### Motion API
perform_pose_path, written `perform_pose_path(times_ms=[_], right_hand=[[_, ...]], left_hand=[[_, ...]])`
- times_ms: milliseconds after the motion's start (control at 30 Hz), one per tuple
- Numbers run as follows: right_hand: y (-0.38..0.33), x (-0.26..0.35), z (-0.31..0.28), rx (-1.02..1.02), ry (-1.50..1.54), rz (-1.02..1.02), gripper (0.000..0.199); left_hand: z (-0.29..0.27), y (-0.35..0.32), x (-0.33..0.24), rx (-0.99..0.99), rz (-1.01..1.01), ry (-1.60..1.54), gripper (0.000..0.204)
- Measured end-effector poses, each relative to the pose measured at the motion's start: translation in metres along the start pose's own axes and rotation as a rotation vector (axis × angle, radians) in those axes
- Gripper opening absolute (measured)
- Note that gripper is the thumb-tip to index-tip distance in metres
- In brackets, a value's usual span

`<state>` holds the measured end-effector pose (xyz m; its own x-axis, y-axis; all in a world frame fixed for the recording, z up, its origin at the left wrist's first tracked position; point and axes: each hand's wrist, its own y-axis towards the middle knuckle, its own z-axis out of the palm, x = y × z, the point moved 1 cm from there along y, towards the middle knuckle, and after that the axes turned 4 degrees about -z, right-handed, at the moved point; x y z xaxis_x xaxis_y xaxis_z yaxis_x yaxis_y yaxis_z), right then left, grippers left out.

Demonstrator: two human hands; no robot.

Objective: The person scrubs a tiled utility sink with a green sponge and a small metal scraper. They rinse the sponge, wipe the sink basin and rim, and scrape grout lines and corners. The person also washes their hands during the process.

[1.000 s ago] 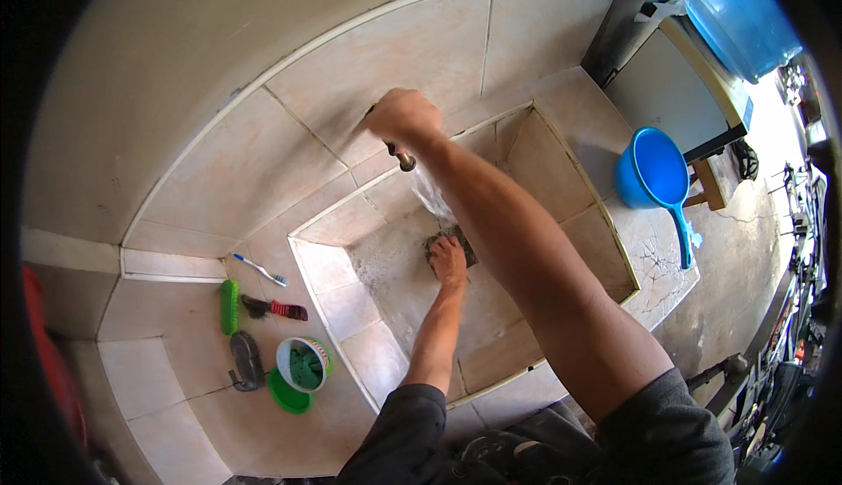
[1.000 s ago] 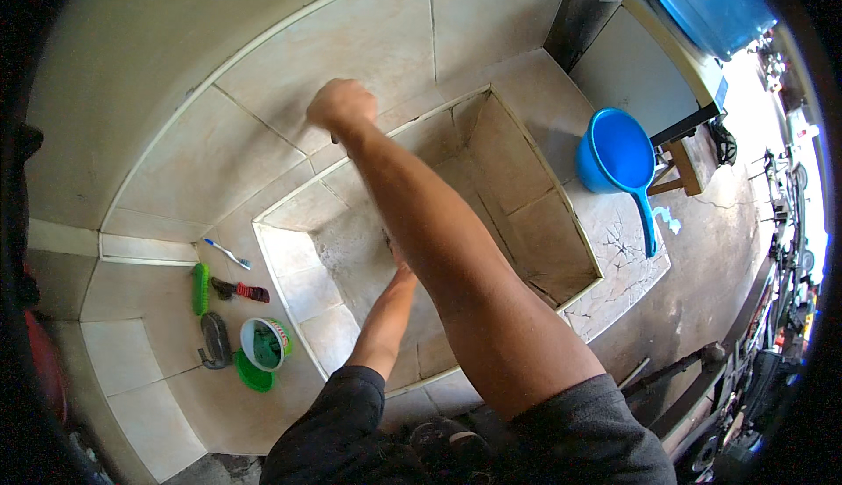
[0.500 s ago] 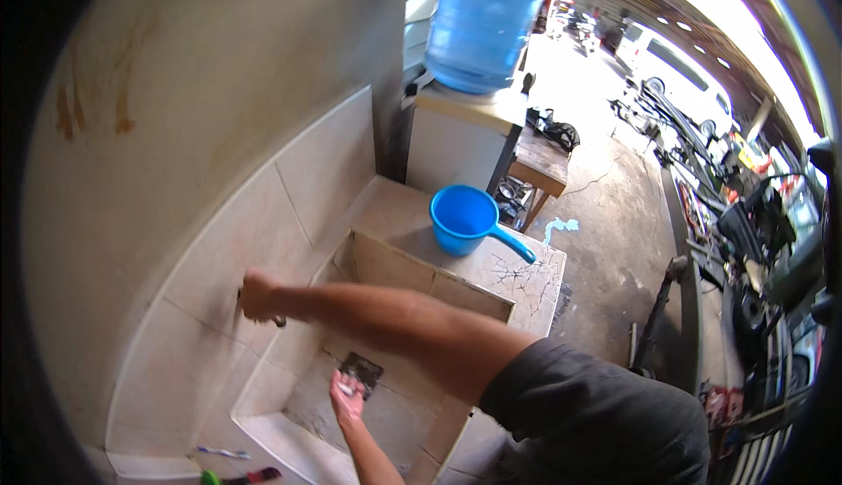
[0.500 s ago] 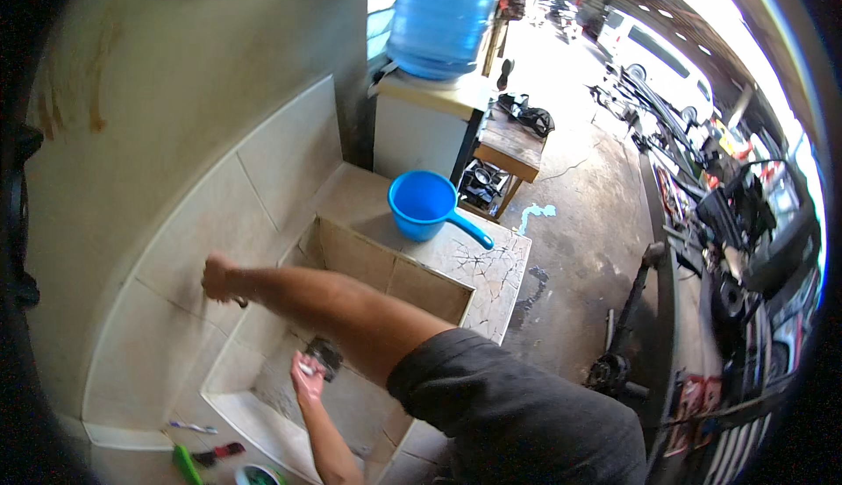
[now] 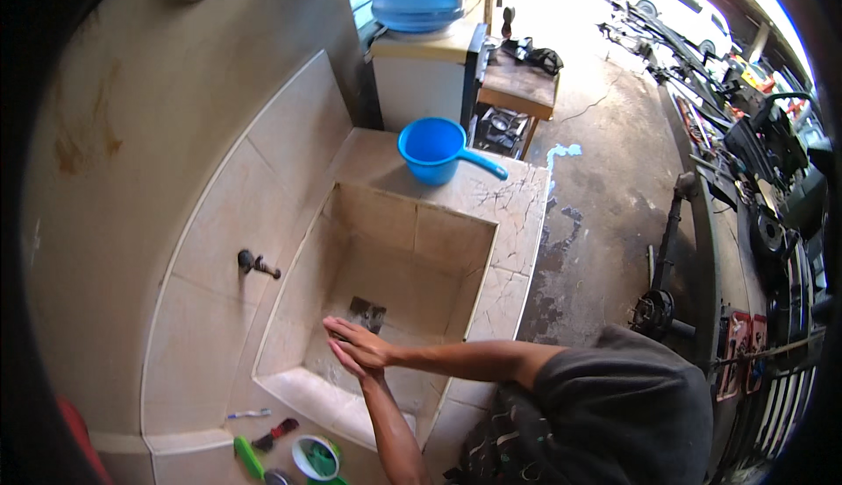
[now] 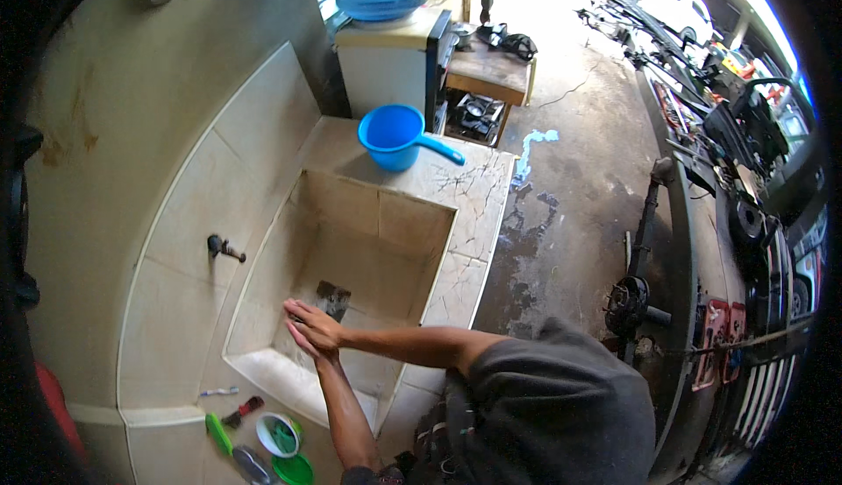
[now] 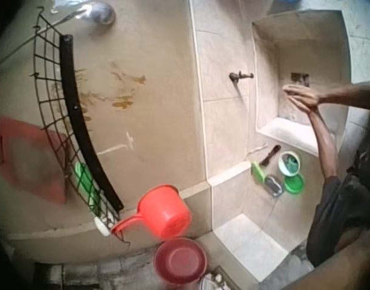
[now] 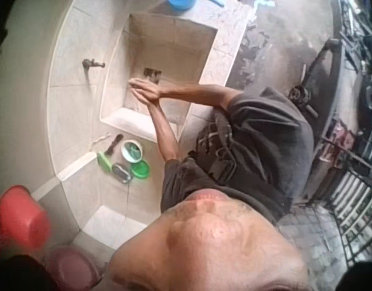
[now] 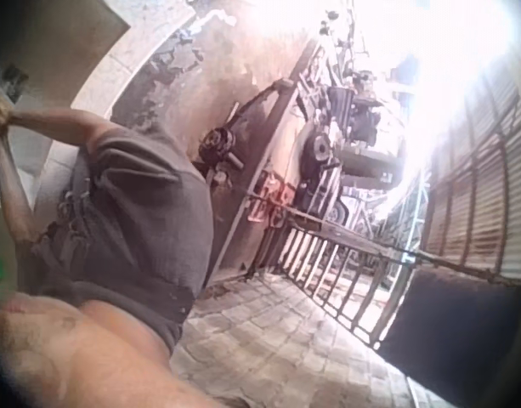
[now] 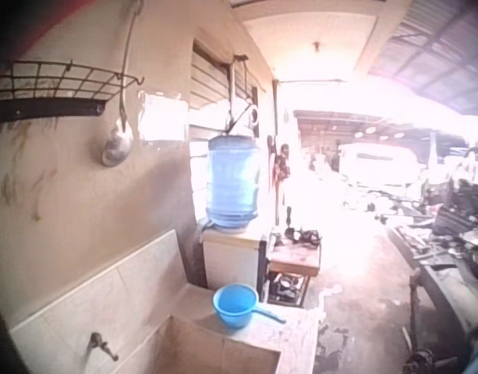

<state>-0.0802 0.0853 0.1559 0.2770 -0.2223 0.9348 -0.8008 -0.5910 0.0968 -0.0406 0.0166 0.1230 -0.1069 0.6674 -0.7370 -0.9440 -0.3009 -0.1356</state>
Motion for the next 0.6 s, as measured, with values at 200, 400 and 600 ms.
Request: perform_pose_path(times_ms=[200, 400, 600], right_hand=[[-0.052, -0.033, -0.011, -0.269, 0.565, 0.121, 0.058], [-0.071, -0.009, -0.062, -0.579, 0.471, -0.092, 0.06], [-0.095, 0.018, -0.071, -0.667, 0.288, -0.211, 0.055]], left_hand=[[0.034, -0.019, 0.053, 0.166, 0.082, 0.313, 0.058], [0.067, -0.015, 0.076, 0.382, 0.166, 0.451, 0.058], [0.104, -0.045, 0.067, 0.382, -0.155, 0.157, 0.059]])
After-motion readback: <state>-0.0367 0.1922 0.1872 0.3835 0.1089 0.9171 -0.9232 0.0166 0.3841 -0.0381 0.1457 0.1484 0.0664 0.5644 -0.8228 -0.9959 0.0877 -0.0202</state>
